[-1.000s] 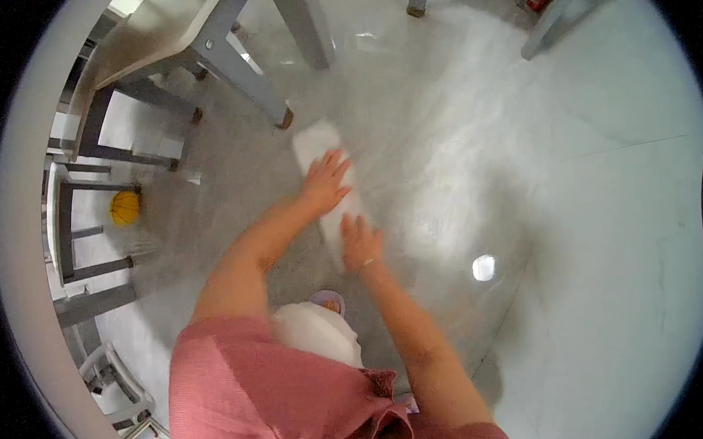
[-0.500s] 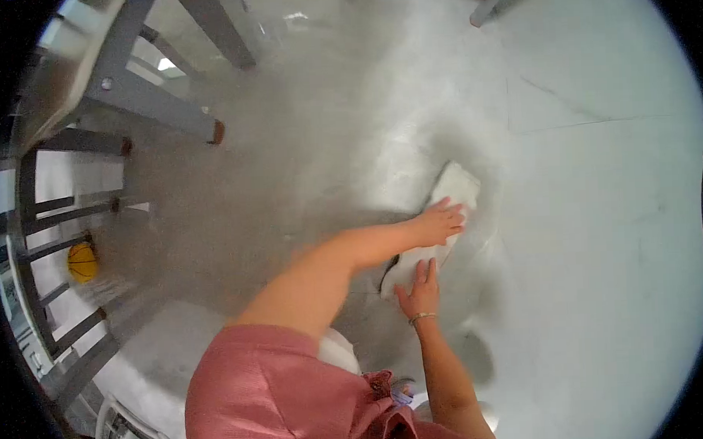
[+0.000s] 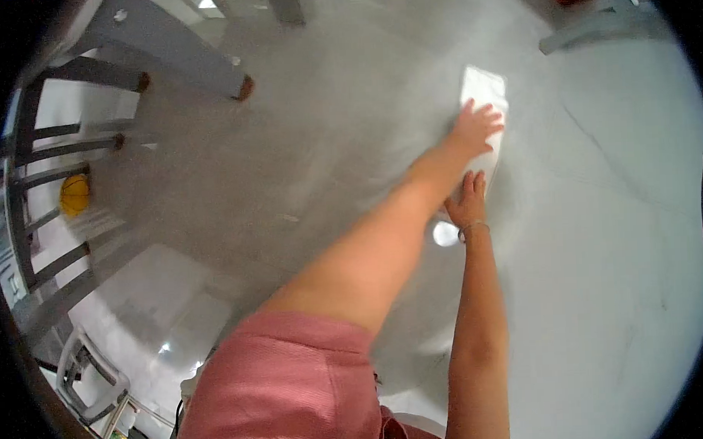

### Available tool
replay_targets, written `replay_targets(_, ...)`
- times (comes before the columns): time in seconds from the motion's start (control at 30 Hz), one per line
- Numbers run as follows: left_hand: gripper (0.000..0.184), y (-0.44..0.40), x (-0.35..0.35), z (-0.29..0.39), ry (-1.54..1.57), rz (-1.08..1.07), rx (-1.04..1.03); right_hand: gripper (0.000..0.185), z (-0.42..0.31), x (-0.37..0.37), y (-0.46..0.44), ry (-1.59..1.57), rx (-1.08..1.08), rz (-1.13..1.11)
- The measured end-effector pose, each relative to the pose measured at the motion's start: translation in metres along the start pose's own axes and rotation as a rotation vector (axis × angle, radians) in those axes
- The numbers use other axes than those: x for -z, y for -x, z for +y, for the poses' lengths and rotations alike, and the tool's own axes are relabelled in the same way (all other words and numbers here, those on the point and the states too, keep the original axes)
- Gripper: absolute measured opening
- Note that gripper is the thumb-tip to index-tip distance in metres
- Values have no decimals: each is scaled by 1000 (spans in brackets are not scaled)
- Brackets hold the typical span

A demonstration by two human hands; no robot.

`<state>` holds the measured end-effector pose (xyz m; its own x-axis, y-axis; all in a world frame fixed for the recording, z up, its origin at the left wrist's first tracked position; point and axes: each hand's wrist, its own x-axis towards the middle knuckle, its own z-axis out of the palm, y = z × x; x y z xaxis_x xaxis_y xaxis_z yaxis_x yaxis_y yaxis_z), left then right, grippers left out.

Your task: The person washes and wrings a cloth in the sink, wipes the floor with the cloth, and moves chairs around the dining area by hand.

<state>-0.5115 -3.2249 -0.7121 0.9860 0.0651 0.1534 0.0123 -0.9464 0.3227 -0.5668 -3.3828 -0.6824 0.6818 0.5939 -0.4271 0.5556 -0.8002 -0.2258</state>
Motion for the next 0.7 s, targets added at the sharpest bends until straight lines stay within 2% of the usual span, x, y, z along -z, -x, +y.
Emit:
replay_targets(0.07,59,19,18,-59,-61,94,163,84,-43,2,-29,-17,73,10)
replay_targets(0.1,59,31,27,-87,-91,89,176,84,-62,0,-42,-3,161,10)
replay_targets(0.13,59,42,40,-107,-110,64,274,84,-80,4,-47,15,246,16)
replay_targets(0.17,59,54,49,-134,-123,36,377,83,-105,3,-60,14,277,-15)
replay_targets(0.2,59,72,58,-156,-147,34,391,83,-127,-2,-69,-1,301,-14)
replay_targets(0.27,61,113,76,-184,-159,34,547,82,-168,-6,-65,103,419,-68)
replay_targets(0.3,61,141,88,-196,-177,34,565,80,-196,-9,-53,162,413,-96)
replay_targets(0.4,62,221,103,-184,-157,4,634,77,-213,-31,-10,207,574,-88)
replay_targets(0.53,64,332,114,-136,-116,-35,640,78,-220,-67,68,207,733,-199)
replay_targets(0.6,64,379,128,-114,-116,-27,661,80,-232,-76,110,192,741,-298)
replay_targets(0.67,65,413,129,-103,-169,-237,816,80,-238,-88,129,155,791,-267)
replay_targets(0.7,65,419,129,-102,-167,-247,821,80,-239,-90,137,116,834,-234)
